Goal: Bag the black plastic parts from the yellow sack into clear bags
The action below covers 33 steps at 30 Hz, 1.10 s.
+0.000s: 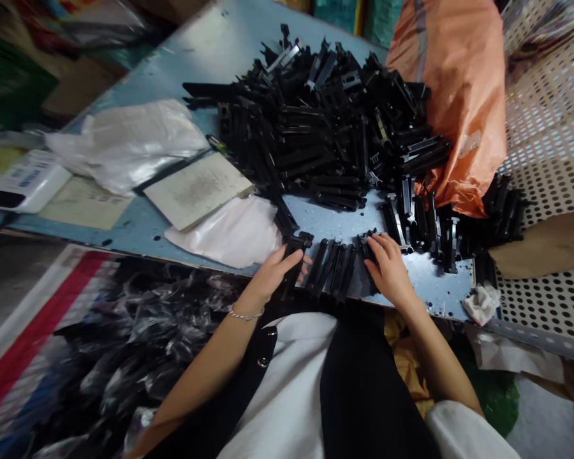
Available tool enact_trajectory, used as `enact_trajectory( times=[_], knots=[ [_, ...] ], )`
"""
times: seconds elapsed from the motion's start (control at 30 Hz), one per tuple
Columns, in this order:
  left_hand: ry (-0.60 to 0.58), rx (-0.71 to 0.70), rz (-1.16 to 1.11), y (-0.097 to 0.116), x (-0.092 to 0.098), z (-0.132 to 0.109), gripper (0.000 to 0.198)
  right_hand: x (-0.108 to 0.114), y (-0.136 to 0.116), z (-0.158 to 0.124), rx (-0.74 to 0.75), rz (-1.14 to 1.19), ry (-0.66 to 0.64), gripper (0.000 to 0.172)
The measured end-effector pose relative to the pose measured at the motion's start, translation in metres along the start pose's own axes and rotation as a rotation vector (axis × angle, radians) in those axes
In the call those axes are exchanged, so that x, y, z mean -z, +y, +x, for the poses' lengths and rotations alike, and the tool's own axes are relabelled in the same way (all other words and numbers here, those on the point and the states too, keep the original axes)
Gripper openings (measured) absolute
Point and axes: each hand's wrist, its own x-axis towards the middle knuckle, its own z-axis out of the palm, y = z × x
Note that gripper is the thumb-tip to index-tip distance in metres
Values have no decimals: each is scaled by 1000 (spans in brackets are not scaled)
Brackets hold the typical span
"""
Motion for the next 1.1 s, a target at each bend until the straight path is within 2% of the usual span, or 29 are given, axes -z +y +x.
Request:
enact_trajectory(
  times=[0.07, 0.13, 0.17, 0.2, 0.23, 0.27, 0.37, 0.4, 0.43, 0.47, 0.53, 0.63, 0.73, 0.83, 0.97, 1.03, 1.1],
  knots=[
    [-272, 75, -81, 16, 0, -18, 50, 8, -29, 5, 176, 75, -91, 53],
    [-541, 104, -89, 26, 0, -33, 47, 11, -54, 10, 369, 131, -249, 48],
    [-602, 81, -82, 27, 2, -37, 45, 11, -62, 13, 431, 150, -322, 44],
    [-595, 34, -75, 27, 7, -38, 45, 11, -67, 15, 445, 168, -373, 41],
    [-511, -32, -67, 24, 14, -36, 47, 9, -68, 18, 412, 194, -402, 38],
    [-349, -110, -53, 19, 24, -31, 48, 6, -66, 21, 340, 230, -412, 37],
    [318, -341, 173, -4, 60, -5, 36, -6, -56, 33, 20, 434, -375, 32],
    [488, -398, 308, -13, 71, 4, 28, -11, -54, 37, -98, 535, -359, 32],
    [599, -440, 440, -21, 81, 12, 19, -17, -53, 40, -213, 644, -340, 33],
    [649, -464, 547, -28, 88, 18, 13, -23, -53, 42, -320, 752, -324, 35],
    [647, -468, 653, -38, 98, 21, 11, -35, -58, 46, -489, 955, -306, 38],
    [581, -427, 607, -43, 109, 13, 14, -46, -67, 50, -622, 1191, -278, 36],
    [532, -330, 359, -39, 120, 6, 16, -51, -76, 55, -660, 1334, -252, 33],
    [556, -279, 86, -34, 127, 5, 22, -57, -84, 60, -678, 1437, -288, 34],
    [627, -312, 28, -29, 126, 6, 17, -79, -97, 59, -740, 1620, -508, 37],
    [600, -312, 47, -27, 125, 5, 14, -93, -103, 57, -809, 1711, -672, 34],
    [570, -313, 31, -25, 124, 2, 18, -104, -108, 55, -900, 1761, -780, 29]
  ],
)
